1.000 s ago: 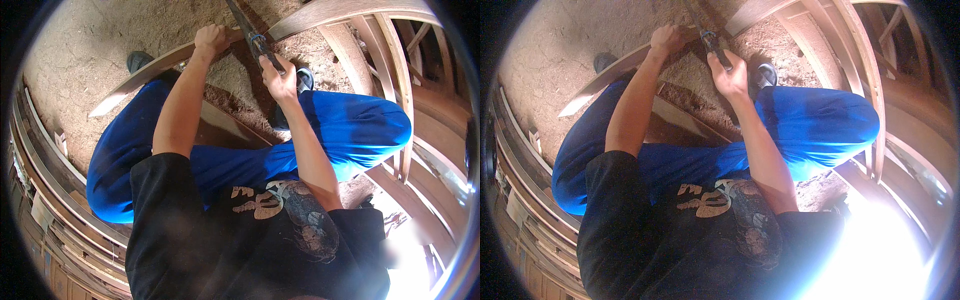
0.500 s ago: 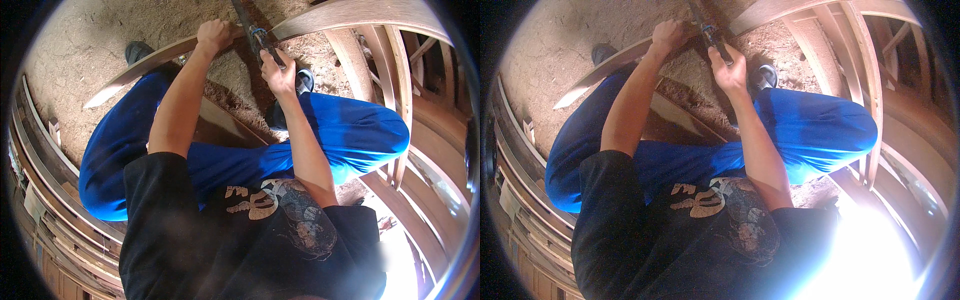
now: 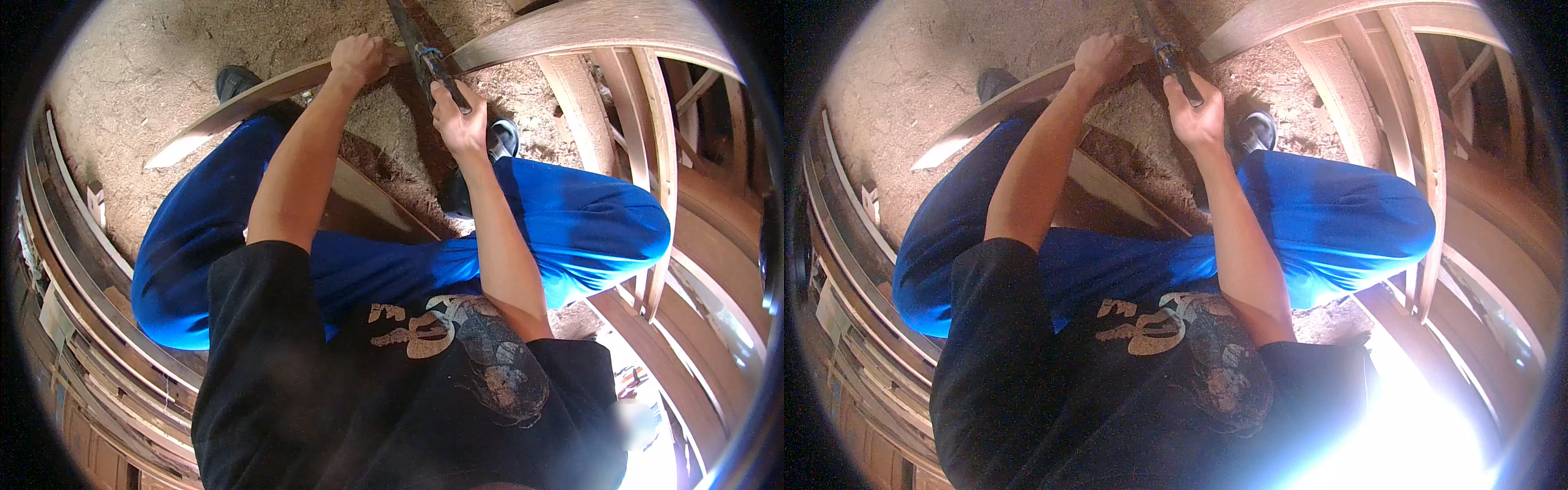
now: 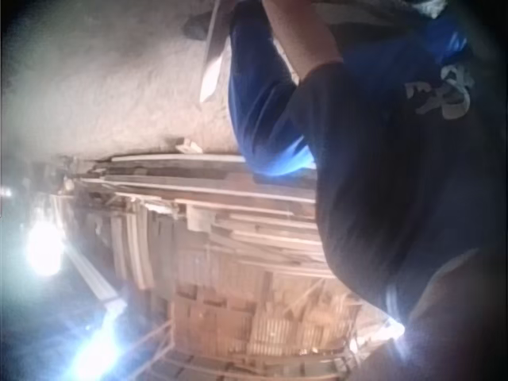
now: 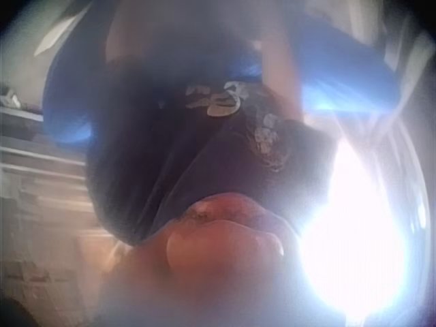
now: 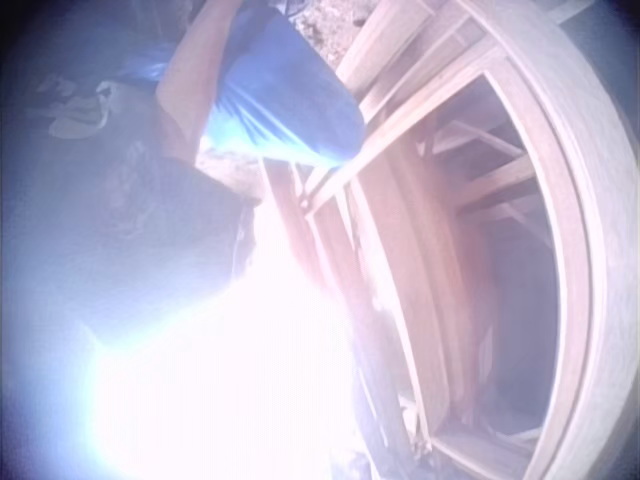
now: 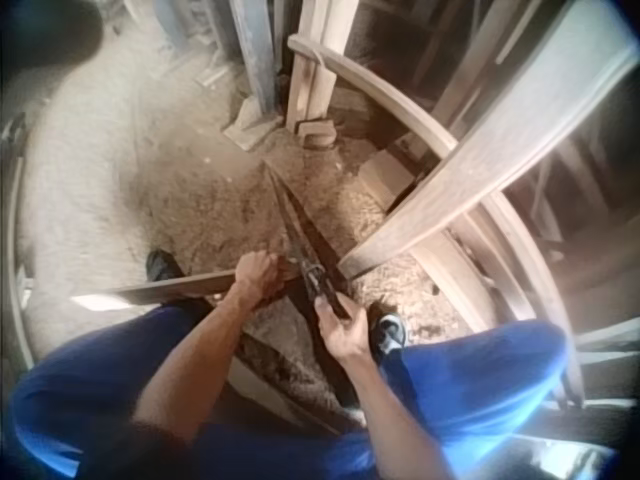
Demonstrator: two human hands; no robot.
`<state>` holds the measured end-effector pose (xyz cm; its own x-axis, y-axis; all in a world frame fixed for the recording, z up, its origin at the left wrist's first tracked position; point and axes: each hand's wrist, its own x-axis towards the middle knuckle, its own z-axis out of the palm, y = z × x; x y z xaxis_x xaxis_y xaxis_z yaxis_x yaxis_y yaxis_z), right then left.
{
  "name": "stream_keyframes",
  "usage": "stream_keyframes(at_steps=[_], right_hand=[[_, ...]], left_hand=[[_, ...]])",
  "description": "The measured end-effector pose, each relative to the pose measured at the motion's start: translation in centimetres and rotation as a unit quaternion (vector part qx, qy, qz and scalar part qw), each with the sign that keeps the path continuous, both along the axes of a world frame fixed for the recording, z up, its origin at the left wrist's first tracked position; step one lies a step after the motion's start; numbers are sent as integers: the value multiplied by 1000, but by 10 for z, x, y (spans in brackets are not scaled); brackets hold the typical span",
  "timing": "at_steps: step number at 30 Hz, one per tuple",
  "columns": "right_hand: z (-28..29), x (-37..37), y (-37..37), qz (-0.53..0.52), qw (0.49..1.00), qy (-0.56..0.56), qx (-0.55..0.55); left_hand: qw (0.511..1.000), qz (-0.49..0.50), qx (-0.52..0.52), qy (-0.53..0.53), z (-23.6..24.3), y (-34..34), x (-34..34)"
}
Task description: The person sits on the floor and uses a hand saw to cut a small wooden plank. They hold the plank with one hand and saw with the other, then set the saw and plank aside.
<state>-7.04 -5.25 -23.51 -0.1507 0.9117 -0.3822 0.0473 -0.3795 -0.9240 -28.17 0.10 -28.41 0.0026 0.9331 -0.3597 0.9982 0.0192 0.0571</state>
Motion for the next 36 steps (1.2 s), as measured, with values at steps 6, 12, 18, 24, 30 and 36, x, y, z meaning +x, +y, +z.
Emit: stream_keyframes(at_steps=[6,12,18,24,30,36], right_hand=[[26,14,-18,47,989,-135,-25],[26,16,-19,44,991,-124,-30],[20,9,-20,21,990,-137,-3],[45,16,-31,58,987,-152,1],[49,11,-21,36,989,-142,19],[65,19,-38,58,984,-162,50]], left_hand=[[1000,14,-19,-21,-1,2,-4],[999,9,-21,-22,-5,1,-6],[999,20,5,-39,-11,1,-9],[999,13,3,-29,-2,-1,-6],[1000,-4,15,-18,-4,1,-6],[999,-9,14,-32,2,0,-8]])
